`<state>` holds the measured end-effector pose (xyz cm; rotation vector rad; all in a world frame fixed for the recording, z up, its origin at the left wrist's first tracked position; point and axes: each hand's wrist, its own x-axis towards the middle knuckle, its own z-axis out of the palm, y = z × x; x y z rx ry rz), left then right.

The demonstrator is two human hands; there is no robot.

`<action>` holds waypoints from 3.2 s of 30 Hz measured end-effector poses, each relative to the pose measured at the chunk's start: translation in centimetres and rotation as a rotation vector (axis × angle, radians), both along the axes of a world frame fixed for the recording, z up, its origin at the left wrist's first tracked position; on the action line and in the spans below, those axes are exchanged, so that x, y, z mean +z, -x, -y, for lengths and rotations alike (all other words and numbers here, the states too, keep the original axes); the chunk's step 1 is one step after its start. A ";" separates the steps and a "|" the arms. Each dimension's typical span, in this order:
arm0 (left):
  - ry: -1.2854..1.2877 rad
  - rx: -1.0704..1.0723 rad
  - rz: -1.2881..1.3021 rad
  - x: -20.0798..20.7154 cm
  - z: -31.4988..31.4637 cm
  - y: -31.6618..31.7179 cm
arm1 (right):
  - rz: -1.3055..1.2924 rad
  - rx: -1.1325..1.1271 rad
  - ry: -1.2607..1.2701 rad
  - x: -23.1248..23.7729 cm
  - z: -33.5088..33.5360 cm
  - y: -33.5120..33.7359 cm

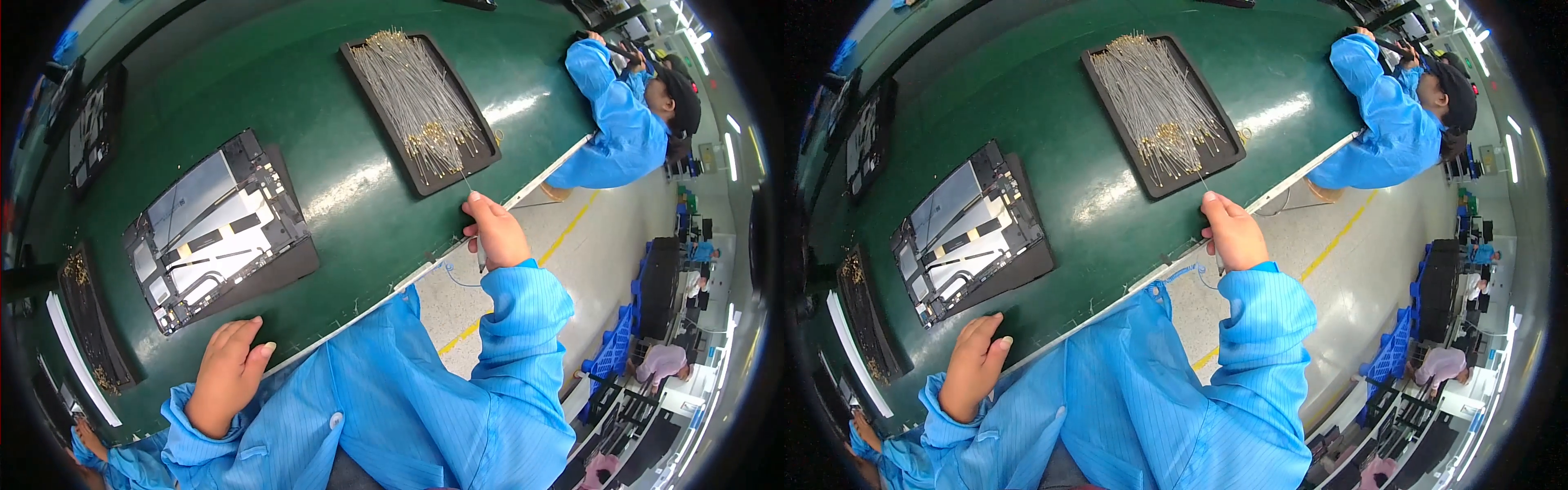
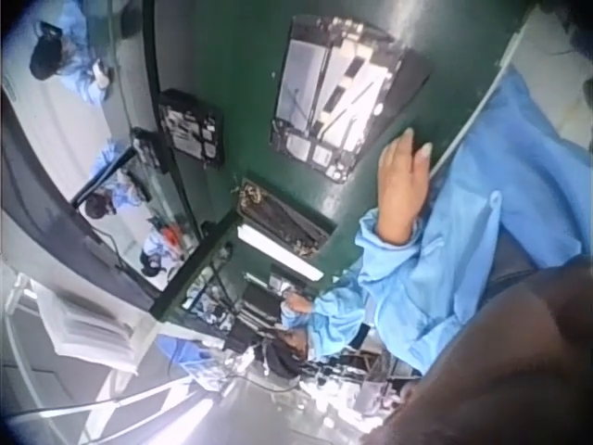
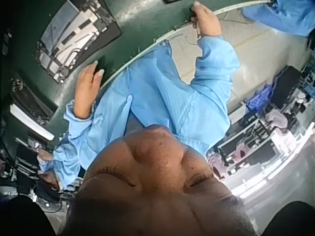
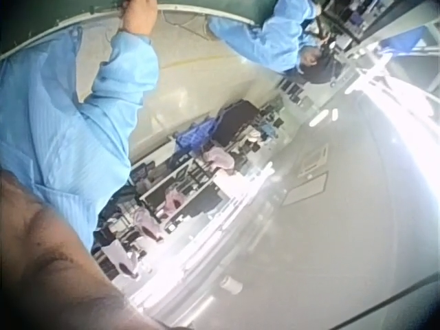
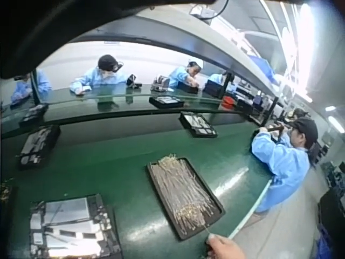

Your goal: The person assembles internal wiring and electronic components into tablet housings by hand, using an alignment tool to position the parts precisely.

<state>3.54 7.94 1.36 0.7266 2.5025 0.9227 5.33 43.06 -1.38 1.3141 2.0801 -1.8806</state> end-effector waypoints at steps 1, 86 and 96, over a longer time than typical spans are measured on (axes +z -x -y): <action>0.008 0.007 -0.017 -0.1 0.0 -0.1 | 0.033 -0.006 -0.018 0.2 0.3 0.3; -1.557 1.566 0.237 -1.4 24.5 22.1 | -0.265 0.323 0.311 2.7 24.3 21.9; -1.629 1.741 0.226 -4.7 29.4 27.0 | -0.146 0.279 -0.017 -0.4 31.1 20.5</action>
